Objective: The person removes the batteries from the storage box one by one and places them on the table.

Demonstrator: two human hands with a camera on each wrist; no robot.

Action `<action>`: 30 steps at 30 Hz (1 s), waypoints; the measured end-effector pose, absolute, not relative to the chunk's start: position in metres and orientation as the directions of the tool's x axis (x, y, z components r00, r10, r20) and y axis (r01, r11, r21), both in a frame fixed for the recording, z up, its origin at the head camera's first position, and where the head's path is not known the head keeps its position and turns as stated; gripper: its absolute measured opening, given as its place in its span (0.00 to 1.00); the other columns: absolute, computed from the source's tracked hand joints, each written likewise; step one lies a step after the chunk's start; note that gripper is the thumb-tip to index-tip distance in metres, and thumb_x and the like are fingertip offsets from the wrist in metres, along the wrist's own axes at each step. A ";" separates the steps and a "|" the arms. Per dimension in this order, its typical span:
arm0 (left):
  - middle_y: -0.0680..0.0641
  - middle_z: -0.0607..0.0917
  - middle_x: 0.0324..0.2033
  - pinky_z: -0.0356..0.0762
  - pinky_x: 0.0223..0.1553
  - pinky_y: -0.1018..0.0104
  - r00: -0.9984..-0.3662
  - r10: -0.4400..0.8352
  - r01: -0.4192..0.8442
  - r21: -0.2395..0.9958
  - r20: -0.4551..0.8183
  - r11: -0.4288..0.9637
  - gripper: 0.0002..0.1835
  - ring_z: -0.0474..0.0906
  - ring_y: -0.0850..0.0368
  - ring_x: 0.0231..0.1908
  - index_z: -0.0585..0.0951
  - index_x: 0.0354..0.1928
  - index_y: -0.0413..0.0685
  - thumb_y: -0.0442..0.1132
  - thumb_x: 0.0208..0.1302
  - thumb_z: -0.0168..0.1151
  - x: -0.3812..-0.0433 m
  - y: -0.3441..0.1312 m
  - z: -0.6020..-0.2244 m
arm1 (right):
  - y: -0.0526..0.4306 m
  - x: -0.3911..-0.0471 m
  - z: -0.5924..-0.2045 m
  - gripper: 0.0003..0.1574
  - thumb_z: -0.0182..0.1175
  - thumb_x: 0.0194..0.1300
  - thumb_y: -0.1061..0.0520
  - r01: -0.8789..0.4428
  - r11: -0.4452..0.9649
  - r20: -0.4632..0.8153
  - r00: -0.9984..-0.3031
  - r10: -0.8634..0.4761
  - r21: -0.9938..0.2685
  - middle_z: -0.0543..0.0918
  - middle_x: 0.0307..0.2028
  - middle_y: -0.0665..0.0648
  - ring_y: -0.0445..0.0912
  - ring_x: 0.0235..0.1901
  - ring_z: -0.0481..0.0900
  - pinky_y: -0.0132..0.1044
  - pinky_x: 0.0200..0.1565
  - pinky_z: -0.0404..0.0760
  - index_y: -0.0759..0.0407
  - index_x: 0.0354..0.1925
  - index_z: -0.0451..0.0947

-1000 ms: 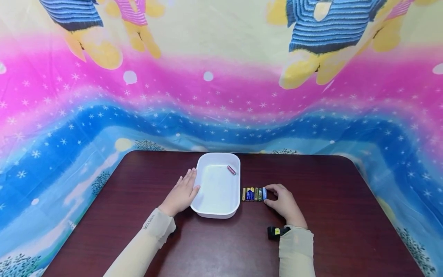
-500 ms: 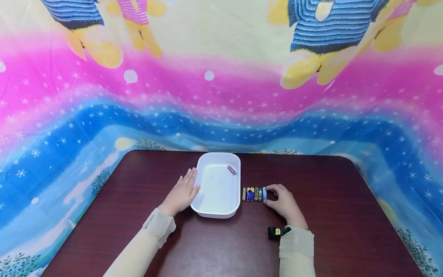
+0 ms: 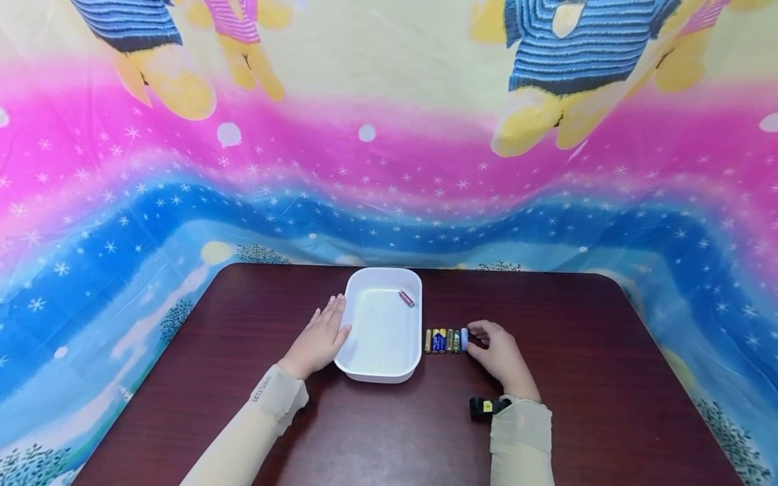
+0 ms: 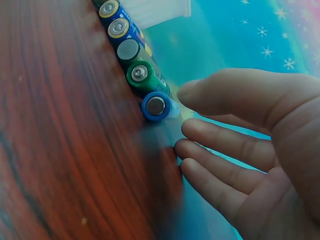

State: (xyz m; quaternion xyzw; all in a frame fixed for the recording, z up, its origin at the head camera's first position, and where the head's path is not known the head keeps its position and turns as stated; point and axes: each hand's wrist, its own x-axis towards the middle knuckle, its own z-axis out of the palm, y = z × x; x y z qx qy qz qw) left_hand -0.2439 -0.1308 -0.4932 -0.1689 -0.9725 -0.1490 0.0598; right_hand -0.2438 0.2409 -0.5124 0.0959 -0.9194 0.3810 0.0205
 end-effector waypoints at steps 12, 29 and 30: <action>0.43 0.51 0.72 0.47 0.68 0.49 -0.937 0.312 0.344 0.262 0.154 0.902 0.34 0.43 0.51 0.71 0.48 0.72 0.39 0.51 0.73 0.40 -0.245 -0.130 -0.492 | 0.238 -0.243 -0.501 0.18 0.58 0.65 0.60 -0.212 0.692 0.150 -0.977 -0.151 -0.690 0.78 0.47 0.62 0.55 0.45 0.78 0.52 0.47 0.77 0.63 0.53 0.75; 0.44 0.54 0.71 0.45 0.68 0.49 -0.936 0.309 0.342 0.220 0.171 0.914 0.34 0.43 0.52 0.71 0.51 0.72 0.41 0.52 0.72 0.40 -0.244 -0.131 -0.491 | 0.225 -0.237 -0.489 0.17 0.58 0.65 0.60 -0.260 0.673 0.199 -0.965 -0.168 -0.692 0.78 0.46 0.60 0.53 0.44 0.78 0.50 0.45 0.79 0.62 0.53 0.76; 0.44 0.53 0.71 0.45 0.68 0.49 -0.937 0.306 0.338 0.211 0.169 0.917 0.34 0.43 0.53 0.71 0.51 0.72 0.41 0.52 0.72 0.40 -0.244 -0.130 -0.491 | 0.224 -0.237 -0.489 0.17 0.58 0.65 0.60 -0.262 0.672 0.200 -0.965 -0.171 -0.693 0.78 0.46 0.60 0.53 0.44 0.78 0.50 0.45 0.79 0.62 0.53 0.76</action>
